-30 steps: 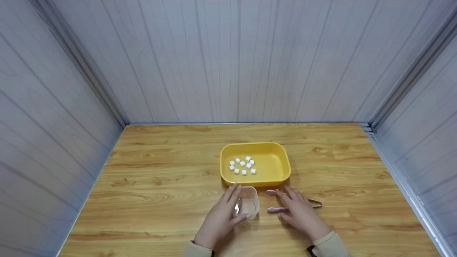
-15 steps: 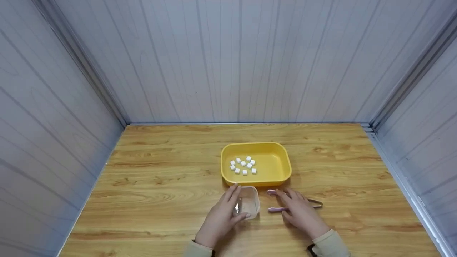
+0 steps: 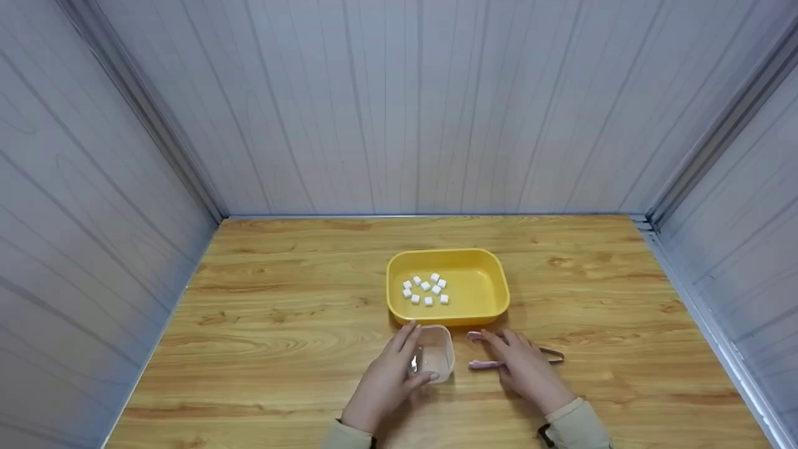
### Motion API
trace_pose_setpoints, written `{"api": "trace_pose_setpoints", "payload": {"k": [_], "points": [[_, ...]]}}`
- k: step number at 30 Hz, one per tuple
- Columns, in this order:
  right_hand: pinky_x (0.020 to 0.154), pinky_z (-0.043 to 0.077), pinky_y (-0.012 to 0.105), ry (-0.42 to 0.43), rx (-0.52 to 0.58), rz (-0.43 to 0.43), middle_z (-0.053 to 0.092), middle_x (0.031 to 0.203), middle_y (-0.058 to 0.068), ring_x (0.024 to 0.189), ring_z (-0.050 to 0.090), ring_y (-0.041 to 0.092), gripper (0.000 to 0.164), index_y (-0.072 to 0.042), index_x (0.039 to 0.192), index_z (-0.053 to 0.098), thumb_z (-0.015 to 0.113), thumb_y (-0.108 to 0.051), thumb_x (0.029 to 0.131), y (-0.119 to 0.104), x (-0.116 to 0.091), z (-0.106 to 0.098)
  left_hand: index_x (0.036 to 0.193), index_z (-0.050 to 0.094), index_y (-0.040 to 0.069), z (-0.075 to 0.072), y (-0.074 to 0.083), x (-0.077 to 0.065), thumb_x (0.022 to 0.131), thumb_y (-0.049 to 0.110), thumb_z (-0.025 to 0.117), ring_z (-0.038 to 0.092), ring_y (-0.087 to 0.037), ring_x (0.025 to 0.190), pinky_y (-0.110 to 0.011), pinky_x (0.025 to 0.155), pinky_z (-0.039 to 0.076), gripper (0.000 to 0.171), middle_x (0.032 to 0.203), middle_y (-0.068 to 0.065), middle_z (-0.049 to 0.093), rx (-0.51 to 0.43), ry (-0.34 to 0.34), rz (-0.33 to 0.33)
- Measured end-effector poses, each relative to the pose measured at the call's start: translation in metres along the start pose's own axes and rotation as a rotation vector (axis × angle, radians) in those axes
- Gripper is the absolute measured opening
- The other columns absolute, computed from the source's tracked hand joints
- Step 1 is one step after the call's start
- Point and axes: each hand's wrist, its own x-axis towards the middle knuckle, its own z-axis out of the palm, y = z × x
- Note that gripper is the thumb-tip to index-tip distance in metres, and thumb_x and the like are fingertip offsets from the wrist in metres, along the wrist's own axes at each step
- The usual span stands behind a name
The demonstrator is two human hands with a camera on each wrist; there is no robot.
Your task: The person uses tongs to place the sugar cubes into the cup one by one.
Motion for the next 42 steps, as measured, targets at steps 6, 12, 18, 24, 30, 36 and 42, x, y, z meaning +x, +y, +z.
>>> {"api": "trace_pose_setpoints", "payload": {"k": [6,12,18,24,30,36,42], "points": [[0.082,0.047,0.054,-0.003,-0.006,0.0,0.053,0.113,0.003,0.105,0.054,0.029,0.077,-0.026,0.139,0.049,0.065,0.009,0.072,0.001,0.003,0.0,0.149,0.03,0.007,0.0,-0.001,0.001,0.085,0.059,0.056,0.033,-0.029,0.135,-0.043,0.105,0.037,0.086,0.153,-0.011,0.027,0.006,0.009,0.011],[0.078,0.048,0.049,-0.014,-0.015,0.004,0.052,0.106,0.001,0.098,0.054,0.025,0.076,-0.024,0.137,0.052,0.067,0.007,0.07,0.002,0.005,-0.001,0.149,0.03,0.008,0.0,0.0,0.001,0.085,0.058,0.058,0.034,-0.026,0.135,-0.041,0.106,0.036,0.086,0.154,-0.009,0.026,0.001,-0.011,-0.017],[0.082,0.047,0.051,-0.023,0.027,-0.013,0.054,0.111,0.003,0.1,0.054,0.027,0.076,-0.023,0.136,0.053,0.071,0.006,0.068,0.007,0.005,-0.002,0.15,0.03,0.01,0.0,0.0,0.002,0.085,0.057,0.059,0.035,-0.026,0.135,-0.041,0.106,0.036,0.085,0.154,-0.007,0.026,-0.007,-0.014,-0.021],[0.085,0.044,0.048,-0.022,0.065,-0.029,0.052,0.108,0.001,0.097,0.052,0.024,0.077,-0.024,0.135,0.055,0.073,0.003,0.065,0.011,0.003,-0.003,0.15,0.03,0.01,0.001,-0.001,0.002,0.084,0.058,0.059,0.038,-0.027,0.133,-0.042,0.105,0.037,0.086,0.154,-0.008,0.026,-0.005,-0.007,-0.021],[0.085,0.043,0.049,0.014,0.064,-0.057,0.051,0.103,-0.002,0.095,0.051,0.022,0.075,-0.025,0.133,0.056,0.072,0.003,0.065,0.011,0.001,-0.005,0.148,0.032,0.006,0.002,-0.002,0.0,0.084,0.057,0.06,0.042,-0.028,0.129,-0.042,0.103,0.04,0.086,0.153,-0.01,0.028,-0.009,0.014,-0.007],[0.089,0.042,0.055,0.018,0.05,-0.042,0.053,0.108,0.003,0.102,0.052,0.028,0.065,-0.02,0.134,0.057,0.073,0.001,0.074,0.01,-0.001,-0.007,0.148,0.032,0.006,0.003,-0.003,0.001,0.084,0.053,0.063,0.042,-0.029,0.13,-0.042,0.103,0.04,0.085,0.153,-0.01,0.028,-0.03,0.02,-0.001],[0.087,0.041,0.054,-0.016,0.041,-0.007,0.051,0.109,0.004,0.103,0.051,0.029,0.06,-0.02,0.136,0.056,0.071,0.0,0.081,0.01,-0.002,-0.007,0.148,0.033,0.005,0.003,-0.004,0.002,0.083,0.05,0.067,0.042,-0.029,0.129,-0.043,0.105,0.038,0.086,0.152,-0.01,0.029,-0.073,0.009,-0.014]]}}
